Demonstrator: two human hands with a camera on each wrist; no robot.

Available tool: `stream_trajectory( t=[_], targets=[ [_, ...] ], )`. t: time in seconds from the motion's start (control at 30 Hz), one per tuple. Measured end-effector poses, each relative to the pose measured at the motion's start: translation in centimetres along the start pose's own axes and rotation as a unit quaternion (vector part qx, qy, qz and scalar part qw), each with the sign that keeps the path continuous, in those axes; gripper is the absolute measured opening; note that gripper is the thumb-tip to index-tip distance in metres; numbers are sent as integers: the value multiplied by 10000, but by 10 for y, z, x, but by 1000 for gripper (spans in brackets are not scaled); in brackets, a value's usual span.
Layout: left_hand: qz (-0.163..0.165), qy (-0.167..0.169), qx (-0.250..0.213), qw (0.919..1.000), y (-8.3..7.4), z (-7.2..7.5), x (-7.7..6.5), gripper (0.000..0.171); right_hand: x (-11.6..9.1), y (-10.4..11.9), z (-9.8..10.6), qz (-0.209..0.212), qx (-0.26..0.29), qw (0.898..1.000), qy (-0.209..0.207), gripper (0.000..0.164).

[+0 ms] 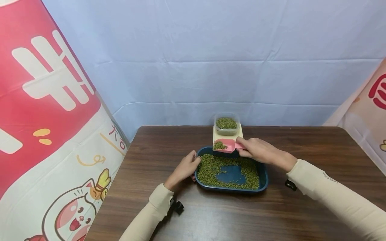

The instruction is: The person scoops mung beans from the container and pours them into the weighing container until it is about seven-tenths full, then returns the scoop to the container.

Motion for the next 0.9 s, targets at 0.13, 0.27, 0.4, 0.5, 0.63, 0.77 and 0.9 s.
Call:
stream_trajectory(
  t=[0.13, 0.27, 0.4, 0.5, 0.63, 0.77, 0.9],
  targets=[
    [-18, -3, -5, 10000, 1, 0, 0, 24, 0, -5, 2, -38, -18, 10000, 10, 16],
    [-27, 0, -3, 10000, 1, 0, 1, 24, 0, -10, 7, -64, -33, 10000, -34, 16],
    [-43, 8, -20, 10000, 2, 0, 1, 24, 0, -16, 12, -173, -60, 9998, -86, 14],
    [-42, 3, -30, 10000, 2, 0, 1, 23, 0, -22, 14, -310, -17, 9995, -81, 15],
    [-30, -11, -28, 10000, 2, 1, 1, 23, 0, -29, 19, -485, 62, 9988, -102, 17],
    [5, -23, 24, 10000, 2, 1, 1, 23, -1, -37, 25, -719, 160, 9972, -104, 17],
    [-1, -18, 35, 10000, 2, 0, 1, 23, -5, -46, 29, -940, 238, 9953, -34, 19]
  ],
)
Point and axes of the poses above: each hand's wrist, its own x-axis towards the middle knuckle, its own z-axis out of the back of the hand, y = z × x, the point moved 7 cm from there along x, towards the middle knuckle, and after that the axes turned 15 degrees about y, right-handed, at the moved point
